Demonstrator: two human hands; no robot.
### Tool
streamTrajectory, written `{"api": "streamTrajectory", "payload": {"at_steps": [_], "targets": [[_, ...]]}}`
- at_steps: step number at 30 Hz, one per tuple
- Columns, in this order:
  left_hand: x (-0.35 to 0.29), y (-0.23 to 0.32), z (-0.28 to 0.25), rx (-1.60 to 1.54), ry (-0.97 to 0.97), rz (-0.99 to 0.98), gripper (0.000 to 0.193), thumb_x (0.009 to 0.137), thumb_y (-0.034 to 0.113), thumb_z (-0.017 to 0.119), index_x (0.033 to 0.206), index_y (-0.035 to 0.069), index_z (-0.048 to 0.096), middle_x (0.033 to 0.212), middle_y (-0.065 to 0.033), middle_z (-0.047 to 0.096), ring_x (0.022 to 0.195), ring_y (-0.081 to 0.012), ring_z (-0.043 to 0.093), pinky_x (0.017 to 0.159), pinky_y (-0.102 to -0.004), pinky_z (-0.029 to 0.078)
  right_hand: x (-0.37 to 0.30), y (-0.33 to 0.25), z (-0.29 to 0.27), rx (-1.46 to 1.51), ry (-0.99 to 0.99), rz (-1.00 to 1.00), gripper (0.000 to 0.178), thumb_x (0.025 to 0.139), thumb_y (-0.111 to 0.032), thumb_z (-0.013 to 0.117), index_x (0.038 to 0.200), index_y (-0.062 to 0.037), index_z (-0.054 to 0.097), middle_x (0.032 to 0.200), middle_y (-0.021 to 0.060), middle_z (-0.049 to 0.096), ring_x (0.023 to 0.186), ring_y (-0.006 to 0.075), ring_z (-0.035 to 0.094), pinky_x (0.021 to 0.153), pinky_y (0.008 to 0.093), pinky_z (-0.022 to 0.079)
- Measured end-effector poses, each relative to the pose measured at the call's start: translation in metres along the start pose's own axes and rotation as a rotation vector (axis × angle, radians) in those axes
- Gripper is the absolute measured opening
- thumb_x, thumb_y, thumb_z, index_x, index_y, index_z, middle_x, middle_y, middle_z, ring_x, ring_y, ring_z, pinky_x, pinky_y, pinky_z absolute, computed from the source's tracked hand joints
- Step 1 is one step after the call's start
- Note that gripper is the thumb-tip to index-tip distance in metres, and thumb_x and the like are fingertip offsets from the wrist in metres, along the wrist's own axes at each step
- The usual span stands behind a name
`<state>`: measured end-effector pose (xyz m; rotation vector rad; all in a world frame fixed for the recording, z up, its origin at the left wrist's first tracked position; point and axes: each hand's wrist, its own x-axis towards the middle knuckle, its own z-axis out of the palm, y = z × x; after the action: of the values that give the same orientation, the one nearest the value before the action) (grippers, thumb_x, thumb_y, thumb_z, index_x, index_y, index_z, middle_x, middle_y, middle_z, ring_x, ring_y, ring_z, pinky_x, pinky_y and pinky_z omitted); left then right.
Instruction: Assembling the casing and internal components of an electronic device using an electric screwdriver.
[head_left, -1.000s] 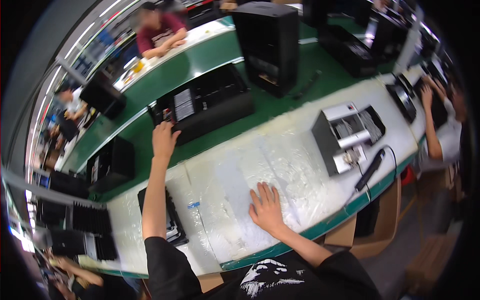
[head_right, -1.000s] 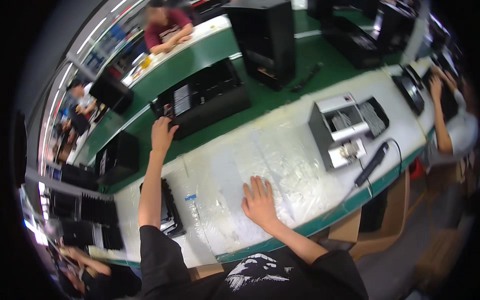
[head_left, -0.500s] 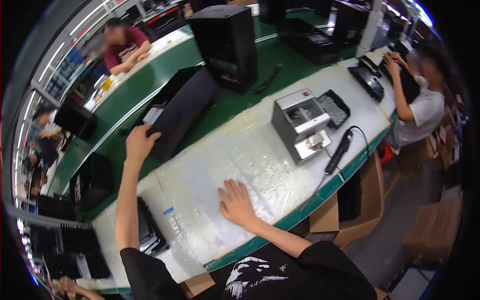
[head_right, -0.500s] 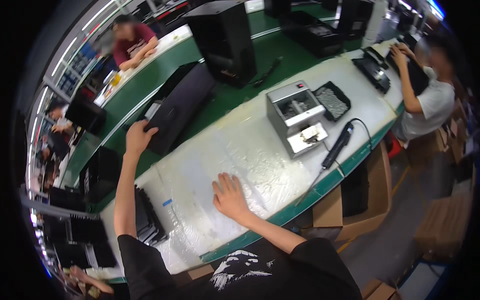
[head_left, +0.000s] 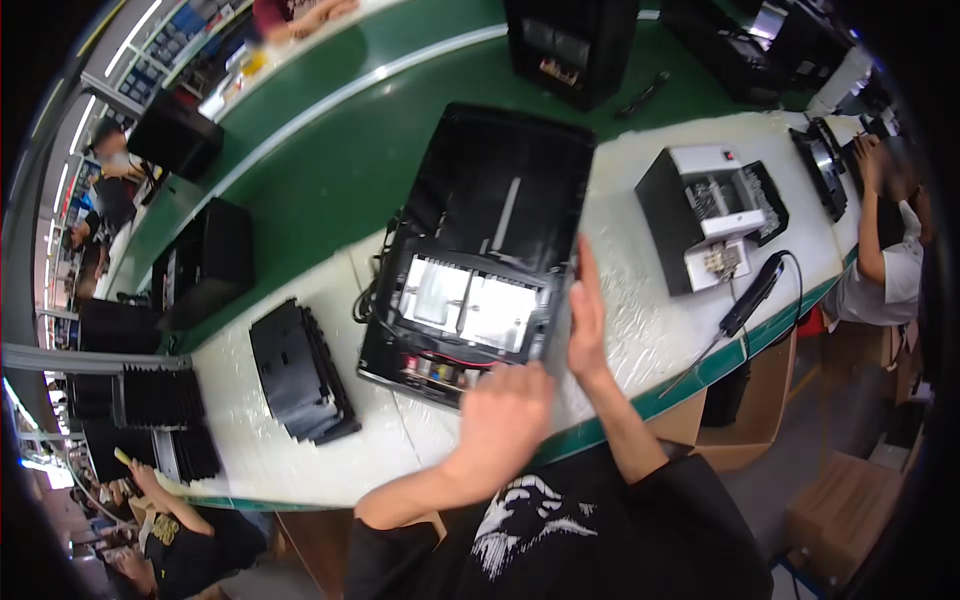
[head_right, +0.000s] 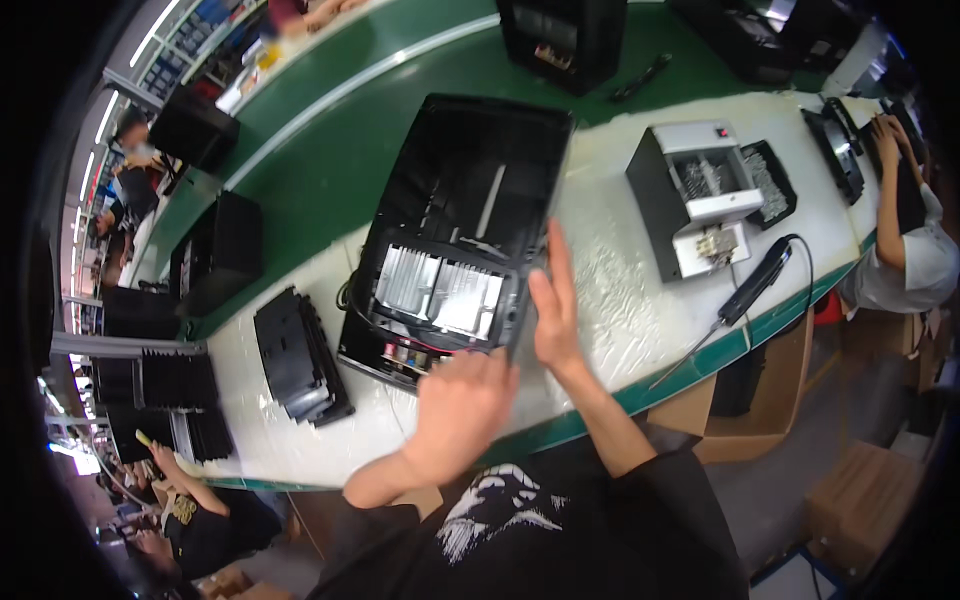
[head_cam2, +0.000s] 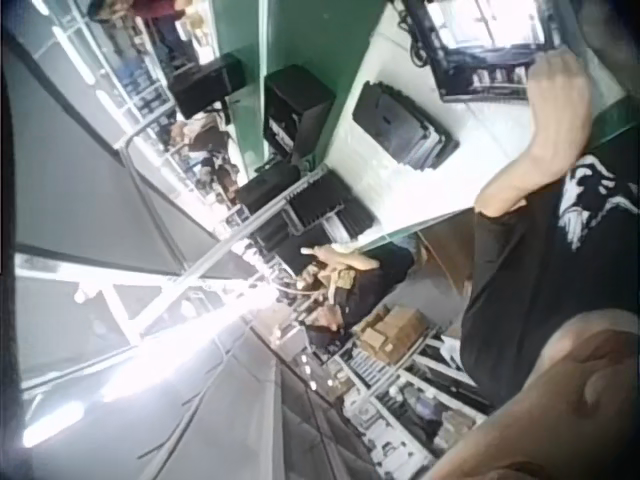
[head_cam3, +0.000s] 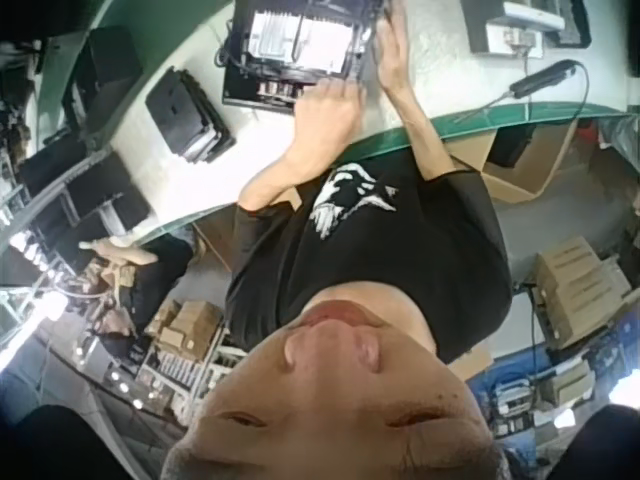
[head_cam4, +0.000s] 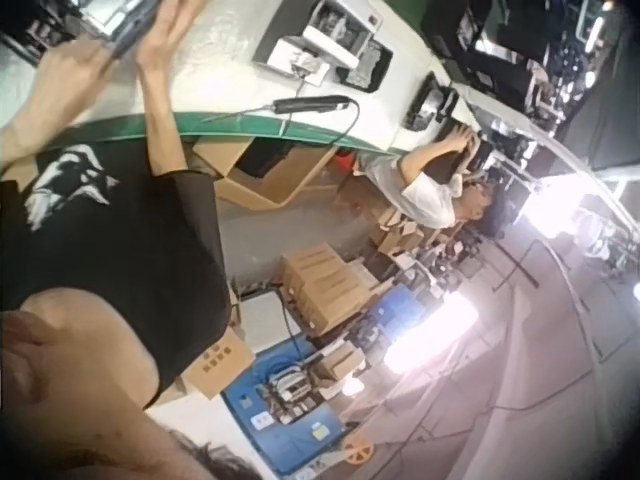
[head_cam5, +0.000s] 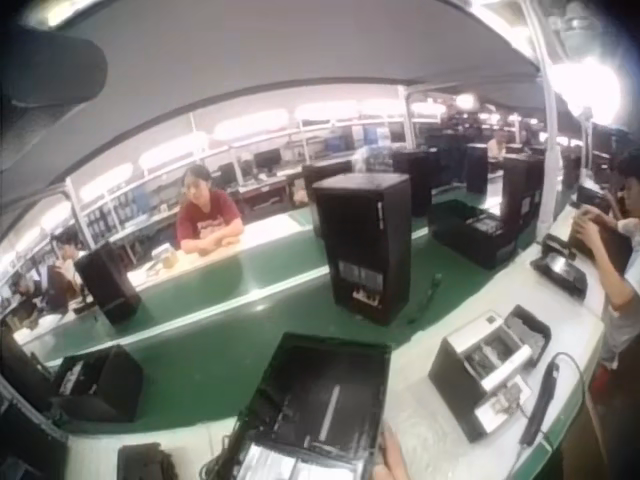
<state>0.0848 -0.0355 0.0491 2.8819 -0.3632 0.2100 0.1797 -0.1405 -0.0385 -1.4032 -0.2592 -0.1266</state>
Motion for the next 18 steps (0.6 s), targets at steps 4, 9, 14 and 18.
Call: {"api": "streamTrajectory", "payload": {"at_steps": [4, 9, 14, 18], "targets": [[-0.03, 0.031, -0.029, -0.519, 0.158, 0.135, 0.018, 0.075, 0.011, 0.066, 0.091, 0.001, 0.064, 0.085, -0.0115, 0.066, 0.075, -0.0225, 0.063, 0.066, -0.0284, 0.052, 0.012, -0.022, -0.011, 0.198, -0.067, 0.153, 0.074, 0.071, 0.001, 0.054, 0.139, 0.0066, 0.025, 0.14, 0.0204, 0.034, 0.129, 0.0251, 0.035, 0.107, 0.032, 0.024], [-0.027, -0.04, -0.048, -0.55, 0.321, -0.376, 0.019, 0.071, -0.001, 0.063, 0.09, 0.002, 0.064, 0.092, -0.0109, 0.064, 0.088, -0.0245, 0.061, 0.079, -0.0315, 0.047, 0.022, -0.026, -0.035, 0.002, -0.1, 0.179, 0.072, 0.068, 0.003, 0.052, 0.137, 0.0068, 0.031, 0.136, 0.0195, 0.04, 0.126, 0.0253, 0.04, 0.104, 0.0314, 0.028], [-0.068, -0.105, -0.007, -0.639, 0.242, -0.883, 0.043, 0.093, 0.024, 0.05, 0.128, 0.001, 0.044, 0.12, -0.0181, 0.053, 0.104, -0.0251, 0.053, 0.086, -0.0334, 0.044, 0.014, -0.025, -0.019, -0.054, -0.105, 0.116, 0.062, 0.078, -0.003, 0.052, 0.136, 0.0052, 0.033, 0.135, 0.0193, 0.042, 0.122, 0.0254, 0.043, 0.102, 0.0323, 0.031], [-0.064, -0.098, 0.007, -1.102, 0.234, -0.76, 0.047, 0.092, 0.023, 0.051, 0.13, -0.002, 0.042, 0.126, -0.0161, 0.051, 0.105, -0.0197, 0.053, 0.091, -0.0281, 0.04, 0.013, -0.029, -0.024, -0.086, -0.073, 0.137, 0.056, 0.082, -0.005, 0.05, 0.135, 0.0051, 0.035, 0.136, 0.0192, 0.041, 0.126, 0.0247, 0.04, 0.105, 0.0314, 0.028]]}}
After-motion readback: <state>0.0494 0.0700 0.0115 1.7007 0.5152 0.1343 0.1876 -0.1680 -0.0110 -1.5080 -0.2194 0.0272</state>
